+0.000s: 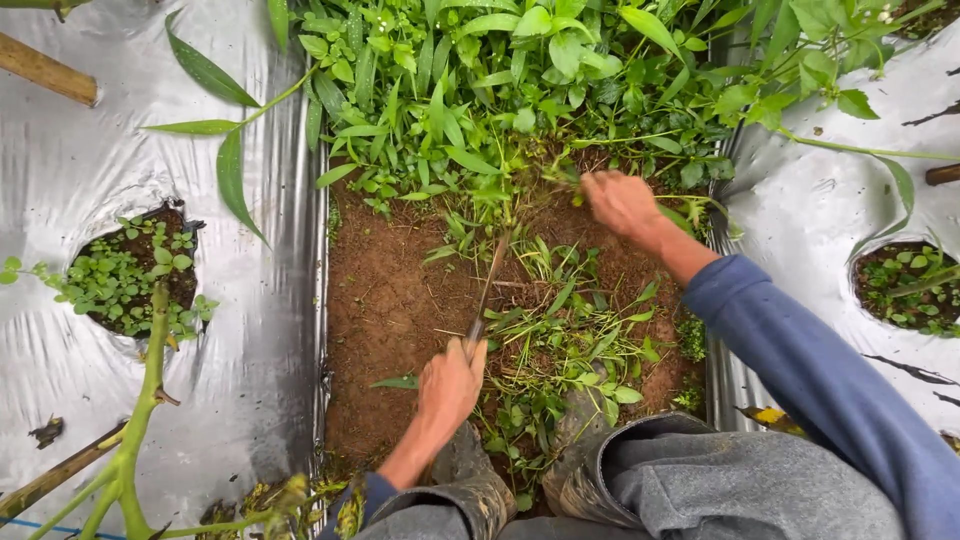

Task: The person squats between raised garden beds and uses a small hand hoe to loosen the soil and uproot weeds. They gather the removed weeds by hand and place them into a pile on the ground.

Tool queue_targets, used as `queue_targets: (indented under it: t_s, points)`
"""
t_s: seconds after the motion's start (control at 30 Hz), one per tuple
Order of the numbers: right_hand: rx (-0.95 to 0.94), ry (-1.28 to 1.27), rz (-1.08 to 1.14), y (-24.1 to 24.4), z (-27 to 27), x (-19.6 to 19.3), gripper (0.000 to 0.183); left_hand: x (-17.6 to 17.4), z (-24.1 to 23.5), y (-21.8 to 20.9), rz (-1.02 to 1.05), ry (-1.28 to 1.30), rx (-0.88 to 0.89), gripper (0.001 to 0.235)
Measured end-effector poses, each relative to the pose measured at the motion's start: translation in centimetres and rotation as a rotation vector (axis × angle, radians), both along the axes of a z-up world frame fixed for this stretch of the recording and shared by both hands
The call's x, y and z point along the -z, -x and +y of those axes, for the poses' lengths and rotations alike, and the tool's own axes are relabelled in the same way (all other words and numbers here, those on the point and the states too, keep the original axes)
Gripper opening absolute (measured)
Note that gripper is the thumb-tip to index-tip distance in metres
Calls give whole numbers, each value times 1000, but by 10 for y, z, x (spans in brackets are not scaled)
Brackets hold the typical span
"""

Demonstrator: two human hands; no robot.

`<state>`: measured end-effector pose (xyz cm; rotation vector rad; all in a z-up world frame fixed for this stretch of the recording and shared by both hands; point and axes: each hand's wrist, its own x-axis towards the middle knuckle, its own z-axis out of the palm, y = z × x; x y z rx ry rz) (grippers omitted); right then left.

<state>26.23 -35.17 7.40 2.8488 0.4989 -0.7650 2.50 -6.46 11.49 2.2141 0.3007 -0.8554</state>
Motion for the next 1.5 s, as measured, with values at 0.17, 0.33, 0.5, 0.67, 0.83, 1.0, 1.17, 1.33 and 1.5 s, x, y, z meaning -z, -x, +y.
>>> queue_targets:
  t_s: [0.17, 0.33, 0.5, 0.67, 0.83, 1.0, 1.17, 1.33, 1.5]
  points:
    - [-38, 23, -60, 7, -49, 1, 35, 45, 26, 52, -39, 40, -156, 60]
    - [64, -193, 120, 12, -7, 23, 46, 26, 43, 28, -203, 32, -390, 60]
    - [31, -257, 249, 26, 15, 36, 34, 41, 58, 13, -379, 50, -510, 39]
    - [-43, -229, 88, 42, 4, 22, 40, 69, 35, -17, -301, 229, -378, 41]
    - [-119, -215, 34, 52, 1, 10, 38, 88, -5, -75, -251, 445, -184, 44]
    - [-157, 34, 134, 45, 2, -16, 44, 90, -12, -65, -78, 264, 81, 61]
    - [-330, 117, 237, 60, -37, 67, 47, 104, 5, 21, 1, 342, -87, 53]
    - [52, -100, 351, 25, 25, -43, 59, 113, 19, 43, -76, 381, -236, 50]
    - [-280, 124, 73, -20, 25, -27, 35, 111, 29, 38, -104, 351, -461, 43]
